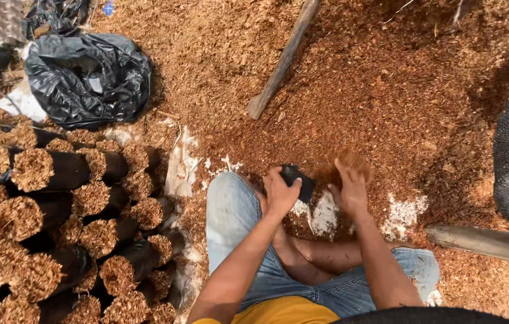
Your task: The person fills small plastic nursery bags with a wood-shavings substrate by hand and places them into an organized stack.
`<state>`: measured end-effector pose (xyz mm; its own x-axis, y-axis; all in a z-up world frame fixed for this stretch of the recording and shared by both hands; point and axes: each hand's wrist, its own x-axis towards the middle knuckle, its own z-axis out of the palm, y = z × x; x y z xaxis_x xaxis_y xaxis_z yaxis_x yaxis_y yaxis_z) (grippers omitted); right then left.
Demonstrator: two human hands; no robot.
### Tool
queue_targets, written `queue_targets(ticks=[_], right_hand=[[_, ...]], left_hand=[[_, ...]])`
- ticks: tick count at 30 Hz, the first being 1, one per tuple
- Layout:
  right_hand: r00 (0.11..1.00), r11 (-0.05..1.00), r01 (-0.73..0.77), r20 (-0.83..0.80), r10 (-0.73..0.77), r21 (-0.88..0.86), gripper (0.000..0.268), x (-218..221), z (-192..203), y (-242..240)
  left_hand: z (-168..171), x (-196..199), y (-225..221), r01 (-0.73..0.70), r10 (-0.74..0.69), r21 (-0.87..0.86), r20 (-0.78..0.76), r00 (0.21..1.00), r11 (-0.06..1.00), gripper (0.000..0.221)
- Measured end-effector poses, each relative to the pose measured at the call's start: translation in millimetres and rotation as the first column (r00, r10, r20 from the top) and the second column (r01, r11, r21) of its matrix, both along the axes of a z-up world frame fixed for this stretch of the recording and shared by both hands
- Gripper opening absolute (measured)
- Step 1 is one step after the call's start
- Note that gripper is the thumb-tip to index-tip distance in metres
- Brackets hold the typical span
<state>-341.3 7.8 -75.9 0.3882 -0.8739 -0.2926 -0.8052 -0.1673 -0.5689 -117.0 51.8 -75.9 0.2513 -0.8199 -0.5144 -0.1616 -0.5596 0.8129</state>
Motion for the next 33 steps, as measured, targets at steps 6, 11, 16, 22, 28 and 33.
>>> queue_targets(ticks=[6, 11, 16, 22, 28, 33], right_hand=[[0.976, 0.969, 0.219, -0.006, -0.220, 0.112, 0.063, 44, 7, -41], [0.985, 0.961, 0.158, 0.030, -0.169, 0.226, 0.063, 57, -20, -13], [0.969, 0.733, 0.024, 0.165, -0.184, 0.680, 0.047, 65, -16, -35], [0.984, 0.993, 0.095, -0.146, -0.104, -0.064, 0.085, 79, 6, -103], [0.995, 0.817, -0.010, 0.085, -0.048, 0.577, 0.073, 19, -2, -59], [0.942, 0.958, 0.269, -0.232, -0.242, 0.094, 0.058, -9, -53, 20]], left_hand=[[28, -42, -7, 0.542, -0.610, 0.281, 0.407, 0.680, 0.792, 0.088], [-16, -63, -3, 0.578, -0.679, 0.402, 0.606, 0.414, 0.710, 0.054], [-32, -56, -11, 0.498, -0.725, 0.543, 0.607, 0.324, 0.677, 0.063], [-42, -58, -10, 0.521, -0.751, 0.548, 0.550, 0.365, 0.654, 0.032], [-56, -58, -10, 0.593, -0.850, 0.610, 0.386, 0.358, 0.526, 0.058], [-56, -61, -3, 0.666, -0.852, 0.550, 0.192, 0.486, 0.504, 0.044]])
